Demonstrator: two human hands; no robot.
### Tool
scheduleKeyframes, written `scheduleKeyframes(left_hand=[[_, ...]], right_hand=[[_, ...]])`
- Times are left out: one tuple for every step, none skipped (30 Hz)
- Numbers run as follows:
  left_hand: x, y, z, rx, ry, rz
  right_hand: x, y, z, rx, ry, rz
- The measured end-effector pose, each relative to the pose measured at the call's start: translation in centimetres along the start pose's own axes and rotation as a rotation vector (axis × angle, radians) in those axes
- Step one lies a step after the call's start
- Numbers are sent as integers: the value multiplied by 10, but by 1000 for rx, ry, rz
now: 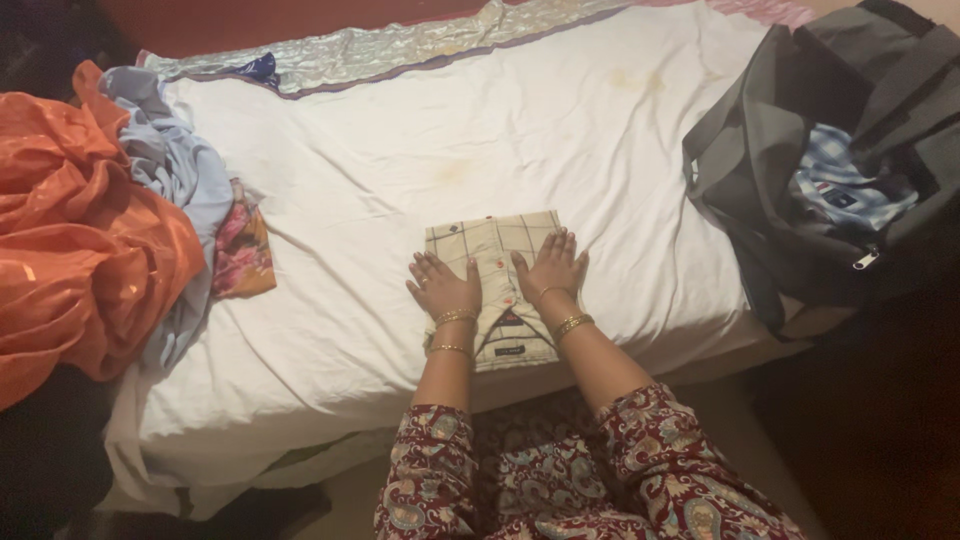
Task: The person folds a shirt on a bed by hand, smoothing the fabric and placing the folded item into a bag.
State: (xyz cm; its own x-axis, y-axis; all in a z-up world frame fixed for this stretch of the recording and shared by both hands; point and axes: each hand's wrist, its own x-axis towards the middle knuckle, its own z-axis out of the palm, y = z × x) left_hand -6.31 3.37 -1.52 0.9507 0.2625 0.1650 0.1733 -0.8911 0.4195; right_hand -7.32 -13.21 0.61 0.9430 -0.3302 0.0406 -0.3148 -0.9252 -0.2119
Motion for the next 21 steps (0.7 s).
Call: scheduleKeyframes(left_hand=[[-2,-1,-1,0,-1,-3],[-3,-2,-2,1,-4,-5],[-5,-3,-2,2,-7,-8],[-6,-4,-2,1,-8,-9],[-7,-6,-2,12,-6,-4],[-8,-8,-1,24,-3,-1],[-9,-9,0,24,-5,-3],[-10,-11,1,26,15,4],[-12,-13,2,28,34,10],[-13,-14,1,29,34,10],[-15,-15,1,22,31,9],[-16,-16,0,15,28,9],[-17,-17,-1,17,27,10],[-18,-18,-3,10,27,20],[-19,-18,-4,3,27,30],[-20,-19,-4,4,27,31],[-20,-20,-5,4,23,32],[-20,-20,-5,4,20,32],[-20,-20,-5,4,20,34],[-20,-20,-5,10,19,39],[-20,-21,-4,16,18,43]], right_hand=[[-1,1,0,0,10,-1],[-3,3,0,-2,9,-2],[-5,5,0,-4,10,4],[-8,7,0,-5,11,10],[-11,9,0,-7,9,11],[-14,12,1,-10,29,-1],[-16,14,1,-12,48,-12],[-18,16,1,-12,46,-12],[-20,18,1,0,65,-18],[-22,20,2,13,84,-24],[-24,22,2,14,83,-23],[-25,23,3,35,112,-32],[-26,25,4,56,140,-41],[-27,26,5,58,140,-39],[-27,27,6,64,162,-40],[-27,28,8,70,184,-40],[-28,29,9,70,184,-38],[-28,29,10,78,192,-43],[-27,30,11,86,201,-49],[-27,30,11,86,201,-48],[-27,30,12,94,198,-46]])
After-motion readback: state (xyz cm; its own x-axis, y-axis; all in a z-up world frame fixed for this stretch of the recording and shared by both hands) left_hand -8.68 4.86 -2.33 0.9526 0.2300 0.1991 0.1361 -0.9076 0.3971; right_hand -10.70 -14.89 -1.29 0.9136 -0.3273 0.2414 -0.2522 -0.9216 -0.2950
